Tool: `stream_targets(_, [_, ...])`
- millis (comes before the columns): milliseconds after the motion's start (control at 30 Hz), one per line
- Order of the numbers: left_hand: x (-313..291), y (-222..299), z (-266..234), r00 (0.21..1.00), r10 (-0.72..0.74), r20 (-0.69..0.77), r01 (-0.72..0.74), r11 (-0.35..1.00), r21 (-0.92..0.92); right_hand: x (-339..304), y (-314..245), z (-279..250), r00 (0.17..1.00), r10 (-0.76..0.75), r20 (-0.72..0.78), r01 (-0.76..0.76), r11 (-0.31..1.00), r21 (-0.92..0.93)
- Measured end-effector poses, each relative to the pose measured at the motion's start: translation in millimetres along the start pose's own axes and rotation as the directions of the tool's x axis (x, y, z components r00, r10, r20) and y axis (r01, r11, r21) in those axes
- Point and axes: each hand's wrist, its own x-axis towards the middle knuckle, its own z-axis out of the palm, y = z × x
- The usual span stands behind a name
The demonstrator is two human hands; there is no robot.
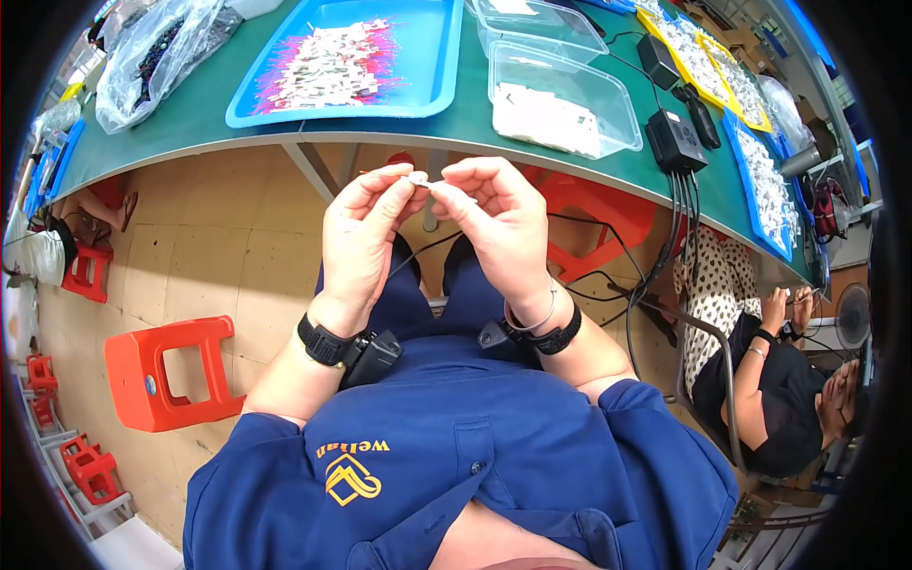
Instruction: Assembling and sorting small industrial components at a workbench.
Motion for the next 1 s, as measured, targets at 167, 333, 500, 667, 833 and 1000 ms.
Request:
stream_targets(167, [1, -3, 0, 1.000, -0.015, -0.020, 0.014, 0.999, -0.042, 0, 1, -2, 0.920, -0.351, 0.172, 0.390, 0.792, -0.471])
stream_targets(333, [7, -1, -8, 0.999, -0.016, -0.037, 0.012, 0.994, -0.109, 5, 7, -2, 0.997, -0.075, 0.016, 0.077, 0.992, -0.103])
stream_targets(500, [8, 5, -13, 0.997, 0.015, -0.073, -0.021, 0.997, -0.081, 0, 1, -8, 0.994, 0.108, 0.019, -0.109, 0.993, 0.036])
stream_targets(667, [5, 3, -9, 0.999, 0.008, -0.053, -0.013, 0.995, -0.097, -2, 3, -9, 0.993, 0.107, 0.043, -0.108, 0.994, 0.025])
stream_targets(833, [7, 0, -10, 0.998, -0.014, -0.059, 0.007, 0.994, -0.105, -2, 6, -7, 0.988, 0.143, 0.056, -0.145, 0.988, 0.043])
stream_targets(1000, [7, -1, -9, 0.998, -0.035, -0.049, 0.029, 0.992, -0.120, -1, 9, -6, 0.988, 0.141, 0.063, -0.144, 0.989, 0.043])
